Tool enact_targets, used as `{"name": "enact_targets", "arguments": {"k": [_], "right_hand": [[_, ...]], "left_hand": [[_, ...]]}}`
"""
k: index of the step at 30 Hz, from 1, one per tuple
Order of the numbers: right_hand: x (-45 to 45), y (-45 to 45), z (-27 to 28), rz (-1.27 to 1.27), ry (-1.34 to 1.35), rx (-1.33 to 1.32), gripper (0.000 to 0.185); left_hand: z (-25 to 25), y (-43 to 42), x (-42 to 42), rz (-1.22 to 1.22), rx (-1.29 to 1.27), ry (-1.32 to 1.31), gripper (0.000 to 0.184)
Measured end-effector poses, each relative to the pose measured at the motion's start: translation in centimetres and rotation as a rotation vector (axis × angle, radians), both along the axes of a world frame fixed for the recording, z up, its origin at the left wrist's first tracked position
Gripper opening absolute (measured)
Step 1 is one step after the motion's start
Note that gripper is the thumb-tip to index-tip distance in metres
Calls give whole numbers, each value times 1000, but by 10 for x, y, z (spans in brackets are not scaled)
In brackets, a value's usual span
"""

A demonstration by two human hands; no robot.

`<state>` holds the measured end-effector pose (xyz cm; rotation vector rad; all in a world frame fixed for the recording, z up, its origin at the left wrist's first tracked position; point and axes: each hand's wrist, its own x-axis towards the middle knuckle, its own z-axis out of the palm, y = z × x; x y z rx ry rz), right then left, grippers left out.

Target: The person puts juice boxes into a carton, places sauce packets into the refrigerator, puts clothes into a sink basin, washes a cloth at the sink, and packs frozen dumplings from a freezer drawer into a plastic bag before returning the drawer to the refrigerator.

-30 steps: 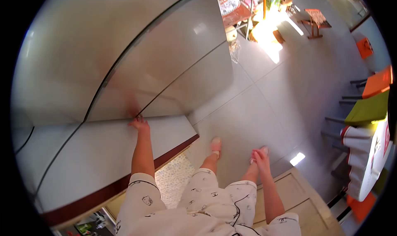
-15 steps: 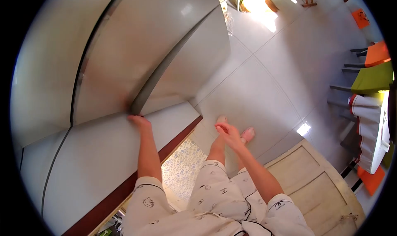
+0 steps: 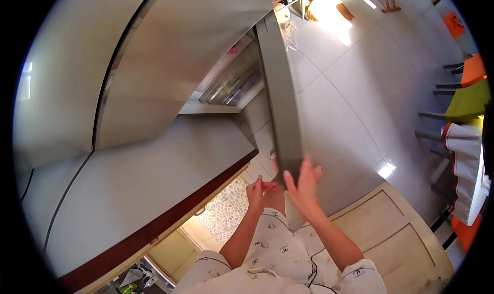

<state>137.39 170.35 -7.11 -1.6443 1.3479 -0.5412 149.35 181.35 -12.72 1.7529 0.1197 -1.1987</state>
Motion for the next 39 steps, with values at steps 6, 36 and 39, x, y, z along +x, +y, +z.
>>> {"name": "enact_targets", "arguments": {"k": [6, 36, 39], "right_hand": [[-69, -91, -6, -172, 657, -326, 39], [-182, -295, -30, -77, 798, -569, 34], [-169, -299, -22, -62, 756, -503, 30]], "left_hand": [[-132, -65, 97, -26, 26, 115, 34], [-278, -203, 272, 725, -162, 563, 47], [-238, -208, 239, 847, -83, 558, 44]]}}
